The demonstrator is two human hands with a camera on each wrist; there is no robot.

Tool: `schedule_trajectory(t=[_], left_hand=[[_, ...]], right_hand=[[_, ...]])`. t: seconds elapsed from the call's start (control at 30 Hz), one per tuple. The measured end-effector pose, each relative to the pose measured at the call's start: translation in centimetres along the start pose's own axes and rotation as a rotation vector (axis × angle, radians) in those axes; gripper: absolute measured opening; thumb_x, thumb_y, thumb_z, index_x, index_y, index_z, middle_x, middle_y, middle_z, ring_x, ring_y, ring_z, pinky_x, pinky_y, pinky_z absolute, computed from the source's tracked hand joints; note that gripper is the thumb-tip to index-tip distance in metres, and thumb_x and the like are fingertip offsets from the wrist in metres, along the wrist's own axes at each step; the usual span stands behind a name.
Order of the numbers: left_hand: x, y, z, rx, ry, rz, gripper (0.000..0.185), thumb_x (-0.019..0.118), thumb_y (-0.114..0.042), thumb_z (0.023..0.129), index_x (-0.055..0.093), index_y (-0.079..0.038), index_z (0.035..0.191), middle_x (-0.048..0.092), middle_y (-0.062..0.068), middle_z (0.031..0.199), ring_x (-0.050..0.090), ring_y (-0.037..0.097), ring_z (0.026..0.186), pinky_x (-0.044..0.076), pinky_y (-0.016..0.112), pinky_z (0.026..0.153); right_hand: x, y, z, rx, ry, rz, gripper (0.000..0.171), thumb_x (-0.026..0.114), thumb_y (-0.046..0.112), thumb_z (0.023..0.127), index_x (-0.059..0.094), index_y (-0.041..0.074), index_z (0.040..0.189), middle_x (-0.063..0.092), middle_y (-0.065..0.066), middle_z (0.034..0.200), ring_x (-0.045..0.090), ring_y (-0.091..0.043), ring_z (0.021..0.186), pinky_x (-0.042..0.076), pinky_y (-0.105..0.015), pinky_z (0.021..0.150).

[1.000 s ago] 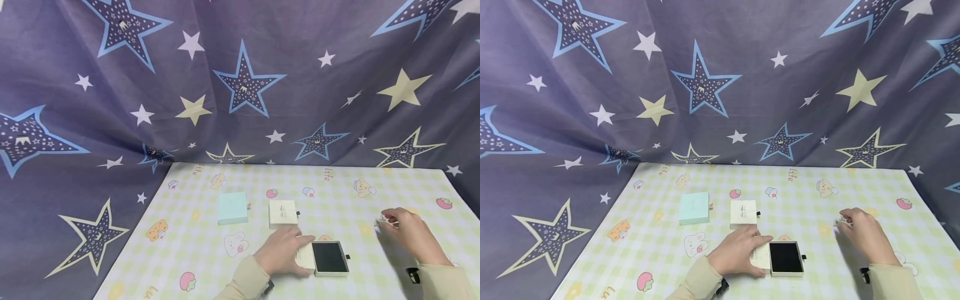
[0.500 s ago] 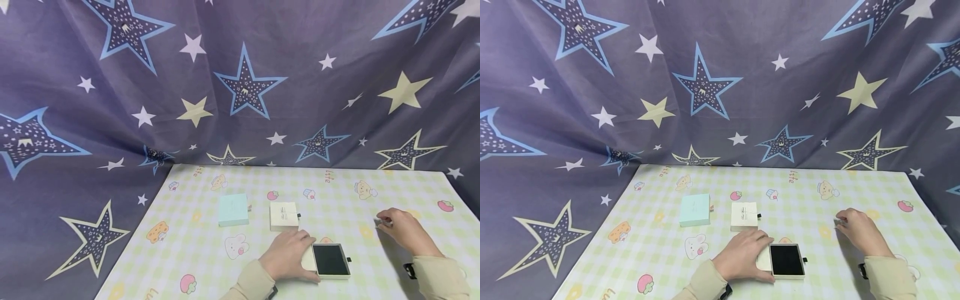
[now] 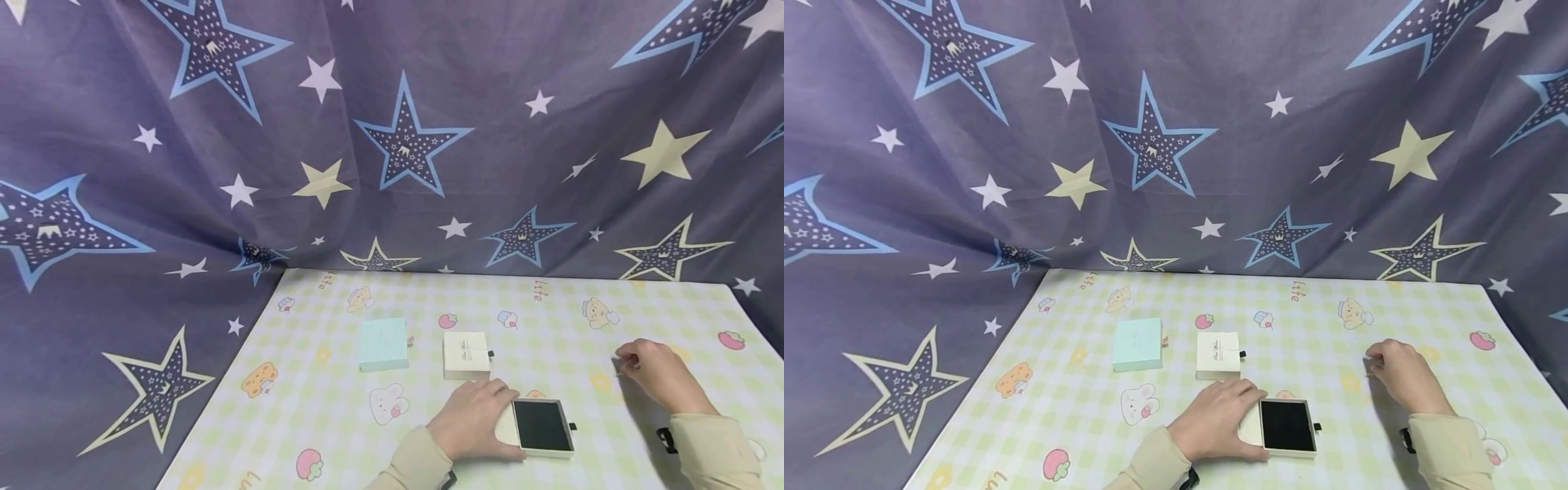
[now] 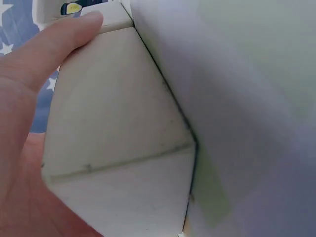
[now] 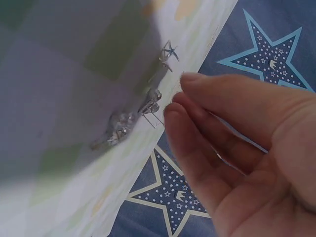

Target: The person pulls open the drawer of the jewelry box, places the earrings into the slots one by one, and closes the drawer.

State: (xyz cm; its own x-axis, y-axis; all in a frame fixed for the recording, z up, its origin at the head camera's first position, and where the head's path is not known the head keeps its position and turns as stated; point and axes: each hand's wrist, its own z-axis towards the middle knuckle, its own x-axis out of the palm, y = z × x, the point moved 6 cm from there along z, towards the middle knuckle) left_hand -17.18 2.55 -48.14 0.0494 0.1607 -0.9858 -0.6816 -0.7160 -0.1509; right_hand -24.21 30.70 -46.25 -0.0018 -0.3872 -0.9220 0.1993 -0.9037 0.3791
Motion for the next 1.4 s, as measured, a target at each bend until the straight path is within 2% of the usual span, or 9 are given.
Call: schedule_trajectory(t=[0.2, 0.4, 0.6, 0.77, 0.93, 1.1, 1.2, 1.4], left_hand=[[-0.3, 0.1, 0.0, 0.024, -0.022, 0.009, 0.08, 0.071, -0.07, 0.072, 0.057, -0.022, 0.134, 0.06, -0.014, 0.117, 0.056, 0.002, 0.102, 0.047, 0.018, 0.089], [-0.2, 0.1, -0.1, 0.041, -0.02, 0.004, 0.078, 0.073, -0.066, 0.072, 0.057, -0.02, 0.133, 0.06, -0.015, 0.114, 0.053, 0.0, 0.098, 0.043, 0.016, 0.085], [-0.1, 0.1, -0.1, 0.035, -0.008, -0.021, 0.077, 0.075, -0.061, 0.072, 0.054, -0.019, 0.132, 0.06, -0.014, 0.115, 0.05, -0.001, 0.097, 0.04, 0.016, 0.083], [0.1, 0.1, -0.1, 0.038, -0.002, -0.036, 0.077, 0.075, -0.06, 0.072, 0.053, -0.019, 0.133, 0.059, -0.015, 0.114, 0.048, -0.001, 0.097, 0.038, 0.015, 0.081], [0.2, 0.1, -0.1, 0.043, 0.0, -0.056, 0.077, 0.076, -0.058, 0.072, 0.052, -0.018, 0.133, 0.059, -0.014, 0.114, 0.047, -0.001, 0.096, 0.036, 0.015, 0.079], [0.2, 0.1, -0.1, 0.045, 0.004, -0.074, 0.076, 0.076, -0.057, 0.071, 0.052, -0.018, 0.132, 0.059, -0.014, 0.114, 0.046, -0.002, 0.095, 0.035, 0.015, 0.079], [0.2, 0.1, -0.1, 0.044, 0.007, -0.082, 0.076, 0.077, -0.056, 0.071, 0.052, -0.018, 0.132, 0.059, -0.014, 0.114, 0.046, -0.002, 0.095, 0.035, 0.015, 0.079], [0.4, 0.2, -0.1, 0.041, 0.0, -0.076, 0.076, 0.077, -0.057, 0.071, 0.053, -0.018, 0.131, 0.059, -0.014, 0.112, 0.046, -0.001, 0.095, 0.034, 0.015, 0.079]], right_hand=[[-0.2, -0.3, 0.3, 0.014, -0.021, -0.046, 0.02, 0.073, -0.009, 0.077, 0.07, -0.012, 0.096, 0.066, -0.029, 0.09, 0.064, -0.046, 0.084, 0.054, -0.057, 0.073], [0.1, -0.6, 0.7, -0.021, 0.0, -0.096, 0.015, 0.072, -0.012, 0.075, 0.071, -0.009, 0.09, 0.066, -0.023, 0.082, 0.065, -0.041, 0.077, 0.054, -0.053, 0.069], [0.2, -1.0, 0.9, -0.021, -0.013, -0.077, 0.013, 0.071, -0.013, 0.075, 0.072, -0.007, 0.087, 0.066, -0.02, 0.08, 0.064, -0.036, 0.074, 0.054, -0.052, 0.067], [0.4, -1.3, 1.0, -0.018, -0.011, -0.073, 0.01, 0.07, -0.011, 0.077, 0.073, -0.006, 0.086, 0.069, -0.023, 0.084, 0.066, -0.04, 0.078, 0.054, -0.055, 0.07], [0.3, -1.4, 0.7, -0.051, -0.071, -0.066, 0.008, 0.07, -0.008, 0.078, 0.074, -0.003, 0.083, 0.07, -0.024, 0.086, 0.066, -0.045, 0.081, 0.053, -0.058, 0.072], [0.1, -1.5, 0.5, -0.042, -0.092, -0.063, 0.008, 0.07, -0.007, 0.079, 0.075, -0.002, 0.083, 0.071, -0.024, 0.087, 0.066, -0.046, 0.082, 0.053, -0.059, 0.071], [0.0, -1.5, 0.4, -0.042, -0.105, -0.061, 0.007, 0.071, -0.005, 0.08, 0.075, -0.001, 0.084, 0.071, -0.023, 0.086, 0.067, -0.041, 0.077, 0.054, -0.055, 0.067], [-0.5, -1.0, -0.1, -0.085, -0.203, -0.062, 0.007, 0.073, -0.003, 0.08, 0.076, -0.001, 0.086, 0.072, -0.021, 0.083, 0.063, -0.026, 0.061, 0.053, -0.047, 0.056]])
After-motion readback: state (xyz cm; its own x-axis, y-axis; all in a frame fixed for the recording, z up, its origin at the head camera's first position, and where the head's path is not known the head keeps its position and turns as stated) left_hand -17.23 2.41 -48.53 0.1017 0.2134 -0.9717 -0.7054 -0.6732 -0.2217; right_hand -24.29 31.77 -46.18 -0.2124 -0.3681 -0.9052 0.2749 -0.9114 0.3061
